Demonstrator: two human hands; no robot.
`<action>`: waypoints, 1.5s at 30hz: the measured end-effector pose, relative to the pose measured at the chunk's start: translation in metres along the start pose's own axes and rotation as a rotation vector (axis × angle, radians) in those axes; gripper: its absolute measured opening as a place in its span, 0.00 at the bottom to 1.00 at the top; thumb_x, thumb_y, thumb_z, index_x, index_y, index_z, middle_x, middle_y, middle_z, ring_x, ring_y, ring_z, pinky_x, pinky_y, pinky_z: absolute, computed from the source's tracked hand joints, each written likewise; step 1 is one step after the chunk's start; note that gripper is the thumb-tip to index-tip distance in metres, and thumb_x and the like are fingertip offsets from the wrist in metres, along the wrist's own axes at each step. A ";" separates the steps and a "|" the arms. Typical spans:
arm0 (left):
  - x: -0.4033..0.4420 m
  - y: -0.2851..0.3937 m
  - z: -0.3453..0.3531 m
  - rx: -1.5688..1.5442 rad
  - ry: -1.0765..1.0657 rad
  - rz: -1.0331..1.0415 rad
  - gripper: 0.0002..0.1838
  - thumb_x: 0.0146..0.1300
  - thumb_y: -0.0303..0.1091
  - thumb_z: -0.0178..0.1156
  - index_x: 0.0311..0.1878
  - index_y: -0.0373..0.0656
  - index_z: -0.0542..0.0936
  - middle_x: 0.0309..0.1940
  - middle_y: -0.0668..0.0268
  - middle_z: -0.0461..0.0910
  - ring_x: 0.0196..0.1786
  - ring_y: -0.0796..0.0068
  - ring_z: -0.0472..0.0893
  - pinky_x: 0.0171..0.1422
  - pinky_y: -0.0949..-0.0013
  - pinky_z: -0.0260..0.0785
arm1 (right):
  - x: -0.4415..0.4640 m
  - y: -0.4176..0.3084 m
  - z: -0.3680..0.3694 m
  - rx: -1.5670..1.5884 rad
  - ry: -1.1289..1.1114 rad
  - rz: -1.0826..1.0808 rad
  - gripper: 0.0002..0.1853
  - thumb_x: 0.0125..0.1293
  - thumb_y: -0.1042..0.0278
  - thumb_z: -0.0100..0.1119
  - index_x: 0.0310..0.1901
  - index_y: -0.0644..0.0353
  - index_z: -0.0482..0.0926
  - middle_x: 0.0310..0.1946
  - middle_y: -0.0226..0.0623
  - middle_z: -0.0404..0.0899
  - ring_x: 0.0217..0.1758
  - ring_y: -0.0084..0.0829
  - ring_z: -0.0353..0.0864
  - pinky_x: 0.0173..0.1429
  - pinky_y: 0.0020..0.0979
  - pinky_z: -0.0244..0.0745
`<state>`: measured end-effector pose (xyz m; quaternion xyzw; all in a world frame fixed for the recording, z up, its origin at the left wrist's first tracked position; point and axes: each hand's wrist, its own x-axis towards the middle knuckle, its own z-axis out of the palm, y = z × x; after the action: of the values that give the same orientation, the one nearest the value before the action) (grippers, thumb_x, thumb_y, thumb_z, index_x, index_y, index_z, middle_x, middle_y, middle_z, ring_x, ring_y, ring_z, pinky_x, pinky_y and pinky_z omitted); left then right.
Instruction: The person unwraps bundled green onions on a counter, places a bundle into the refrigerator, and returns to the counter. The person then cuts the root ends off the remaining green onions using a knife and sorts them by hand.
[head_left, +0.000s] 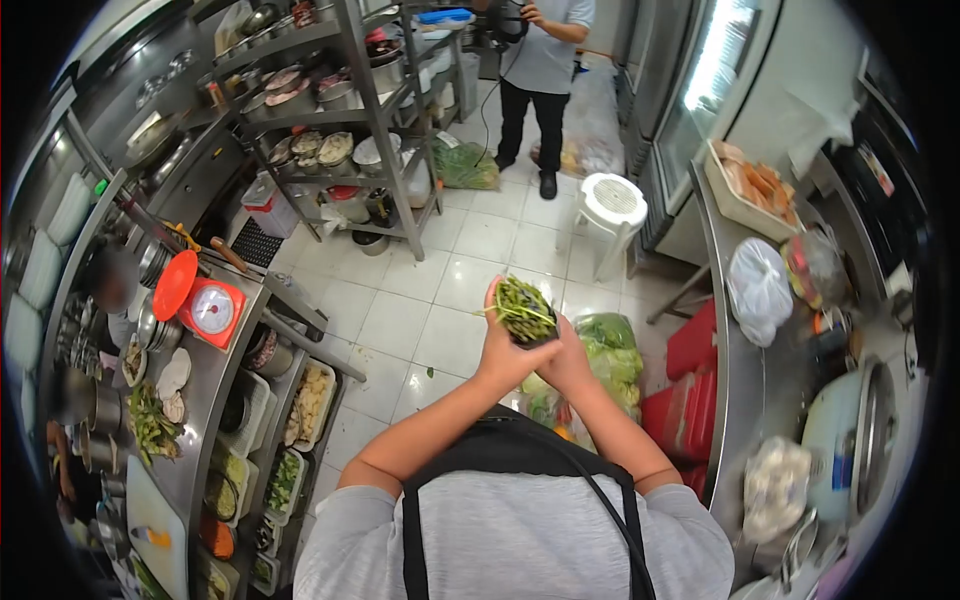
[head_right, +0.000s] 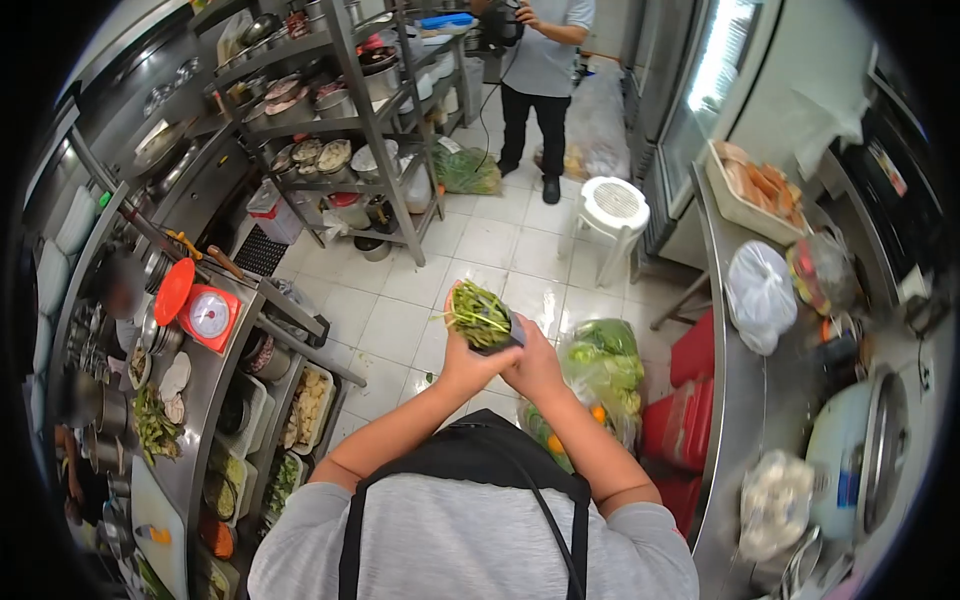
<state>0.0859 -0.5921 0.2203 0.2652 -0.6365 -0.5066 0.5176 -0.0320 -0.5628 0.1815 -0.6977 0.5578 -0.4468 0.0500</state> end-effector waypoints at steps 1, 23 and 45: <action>0.012 -0.007 -0.001 -0.077 0.143 -0.026 0.46 0.37 0.28 0.66 0.58 0.39 0.48 0.44 0.60 0.68 0.46 0.70 0.71 0.51 0.69 0.64 | 0.013 0.001 0.001 0.000 -0.088 0.084 0.32 0.41 0.68 0.62 0.51 0.62 0.62 0.40 0.46 0.70 0.42 0.45 0.71 0.43 0.35 0.69; 0.339 -0.185 -0.101 -0.840 -0.041 -0.424 0.23 0.47 0.41 0.60 0.45 0.40 0.68 0.40 0.65 0.73 0.46 0.68 0.72 0.54 0.64 0.62 | 0.265 0.155 0.076 0.064 -0.247 0.479 0.30 0.42 0.65 0.59 0.51 0.55 0.63 0.40 0.44 0.73 0.41 0.44 0.73 0.43 0.36 0.69; 0.597 -0.328 0.002 -0.963 -0.116 -0.684 0.25 0.48 0.30 0.58 0.51 0.43 0.63 0.45 0.65 0.69 0.50 0.68 0.68 0.58 0.62 0.58 | 0.464 0.396 0.046 -0.052 -0.232 0.409 0.54 0.35 0.60 0.68 0.62 0.61 0.42 0.52 0.54 0.61 0.52 0.49 0.65 0.53 0.38 0.62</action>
<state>-0.1706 -1.2199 0.1520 0.1626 -0.2408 -0.8901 0.3512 -0.3014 -1.1121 0.1926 -0.6179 0.6894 -0.3298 0.1850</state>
